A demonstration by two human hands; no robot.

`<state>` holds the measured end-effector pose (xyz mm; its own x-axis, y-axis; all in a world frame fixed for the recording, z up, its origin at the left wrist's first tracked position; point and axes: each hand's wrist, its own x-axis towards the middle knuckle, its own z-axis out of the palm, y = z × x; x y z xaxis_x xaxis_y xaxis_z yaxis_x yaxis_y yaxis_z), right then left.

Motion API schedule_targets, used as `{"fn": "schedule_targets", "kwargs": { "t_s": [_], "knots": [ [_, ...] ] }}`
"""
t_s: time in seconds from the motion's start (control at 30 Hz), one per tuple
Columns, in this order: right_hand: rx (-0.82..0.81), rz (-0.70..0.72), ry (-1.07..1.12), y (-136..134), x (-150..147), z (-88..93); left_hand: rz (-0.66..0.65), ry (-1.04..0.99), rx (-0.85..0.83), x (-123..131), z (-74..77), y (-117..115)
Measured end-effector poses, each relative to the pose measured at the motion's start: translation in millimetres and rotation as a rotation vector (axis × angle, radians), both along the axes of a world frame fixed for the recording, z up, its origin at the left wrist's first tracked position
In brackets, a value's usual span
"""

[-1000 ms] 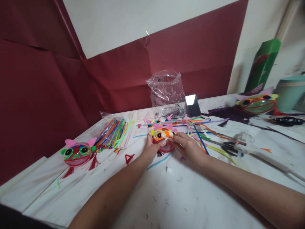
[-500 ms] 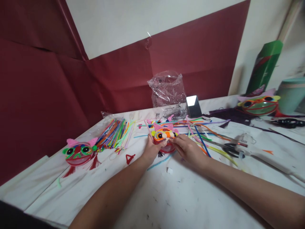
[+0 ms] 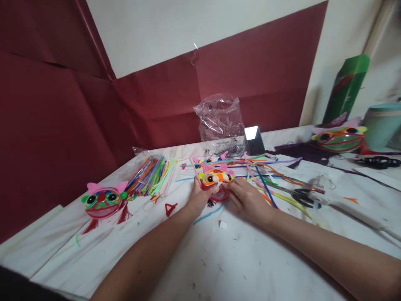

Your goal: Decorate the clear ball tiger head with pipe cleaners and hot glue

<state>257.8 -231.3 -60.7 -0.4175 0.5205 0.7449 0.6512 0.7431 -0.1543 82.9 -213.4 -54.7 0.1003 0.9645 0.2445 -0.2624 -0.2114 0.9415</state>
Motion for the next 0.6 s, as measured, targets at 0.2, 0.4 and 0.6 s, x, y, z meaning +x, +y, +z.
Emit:
{"fn": "schedule_targets", "kwargs": {
  "t_s": [0.2, 0.4, 0.6],
  "knots": [
    [0.018, 0.001, -0.016, 0.9, 0.3, -0.8, -0.005, 0.017, 0.012, -1.6, -5.0, 3.7],
    [0.030, -0.016, -0.018, 1.7, 0.3, -3.0, 0.006, 0.026, 0.021, -0.8, -3.4, 2.1],
    [0.041, -0.027, -0.039, 1.2, 0.3, -2.5, 0.002, 0.018, 0.007, -1.0, -3.1, 1.5]
  ]
}}
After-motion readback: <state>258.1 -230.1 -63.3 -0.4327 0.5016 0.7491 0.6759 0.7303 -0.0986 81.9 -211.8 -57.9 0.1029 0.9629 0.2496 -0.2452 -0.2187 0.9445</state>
